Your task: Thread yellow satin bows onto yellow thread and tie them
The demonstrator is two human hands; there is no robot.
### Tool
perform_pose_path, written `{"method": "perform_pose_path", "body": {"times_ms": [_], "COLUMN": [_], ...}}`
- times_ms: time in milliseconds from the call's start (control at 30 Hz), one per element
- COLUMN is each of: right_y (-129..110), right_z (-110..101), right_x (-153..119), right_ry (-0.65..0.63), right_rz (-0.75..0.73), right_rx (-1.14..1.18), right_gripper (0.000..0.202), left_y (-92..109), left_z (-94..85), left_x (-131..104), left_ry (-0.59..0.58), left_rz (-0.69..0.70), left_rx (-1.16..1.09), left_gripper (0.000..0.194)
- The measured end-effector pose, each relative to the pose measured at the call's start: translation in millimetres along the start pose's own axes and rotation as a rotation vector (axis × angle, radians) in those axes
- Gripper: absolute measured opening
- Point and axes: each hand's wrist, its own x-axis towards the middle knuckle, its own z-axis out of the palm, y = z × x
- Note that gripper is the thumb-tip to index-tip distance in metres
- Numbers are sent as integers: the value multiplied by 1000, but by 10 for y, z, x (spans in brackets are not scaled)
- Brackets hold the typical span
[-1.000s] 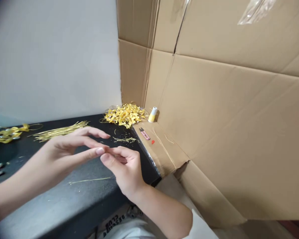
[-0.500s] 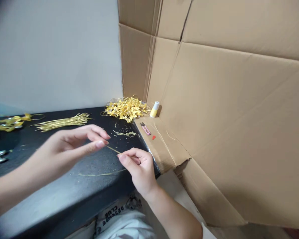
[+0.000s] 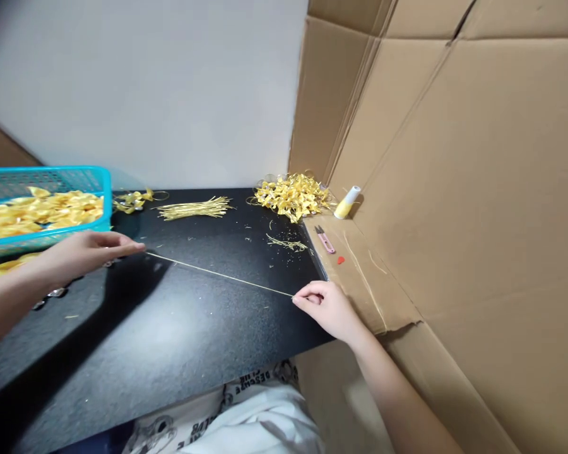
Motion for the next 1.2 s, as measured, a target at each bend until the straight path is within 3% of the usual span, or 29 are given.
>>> {"method": "perform_pose_path", "body": {"times_ms": [100, 167, 267, 367, 467, 533, 567, 600, 633, 667, 733, 800, 900, 967, 1067, 1200], "right_y": [43, 40, 4, -55, -133, -202, -245, -292, -343, -397, -498, -572, -597, -559, -463, -359], "right_z": [21, 26, 38, 64, 100, 125, 138, 149, 161, 173, 201, 240, 320, 373, 416, 392], "right_x": [24, 22, 16, 43, 118, 190, 232, 279, 329, 382, 495, 609, 758, 830, 888, 895], "right_ry": [40, 67, 109, 144, 158, 158, 157, 153, 148, 142, 139, 157, 196, 197, 144, 93], "right_rz": [-18, -42, -123, -235, -352, -450, -504, -557, -606, -652, -720, -754, -736, -692, -600, -503], "right_rx": [-88, -131, -195, -259, -309, -319, -316, -314, -314, -317, -321, -310, -259, -222, -181, -128], "right_gripper": [23, 21, 18, 18, 15, 13, 12, 11, 11, 10, 11, 12, 13, 10, 9, 24], "left_y": [15, 10, -52, -115, -49, 108, 217, 339, 464, 583, 768, 846, 794, 720, 648, 634], "left_z": [94, 177, 325, 434, 493, 556, 610, 681, 769, 870, 1087, 1284, 1469, 1516, 1528, 1537], "left_x": [189, 325, 511, 603, 496, 286, 150, 5, -137, -264, -437, -490, -426, -364, -314, -308], "left_ry": [-158, -136, -48, 48, 241, 312, 297, 201, 54, -167, -542, -735, -782, -788, -801, -814], "left_rz": [22, 54, 56, 101, 219, 420, 565, 710, 808, 846, 773, 578, 287, 170, 85, 30], "left_rx": [199, 302, 439, 554, 552, 438, 337, 193, 30, -99, -332, -605, -1040, -1220, -1307, -1334], "left_gripper": [62, 54, 44, 47, 49, 48, 44, 39, 35, 31, 23, 31, 37, 38, 39, 42]}}
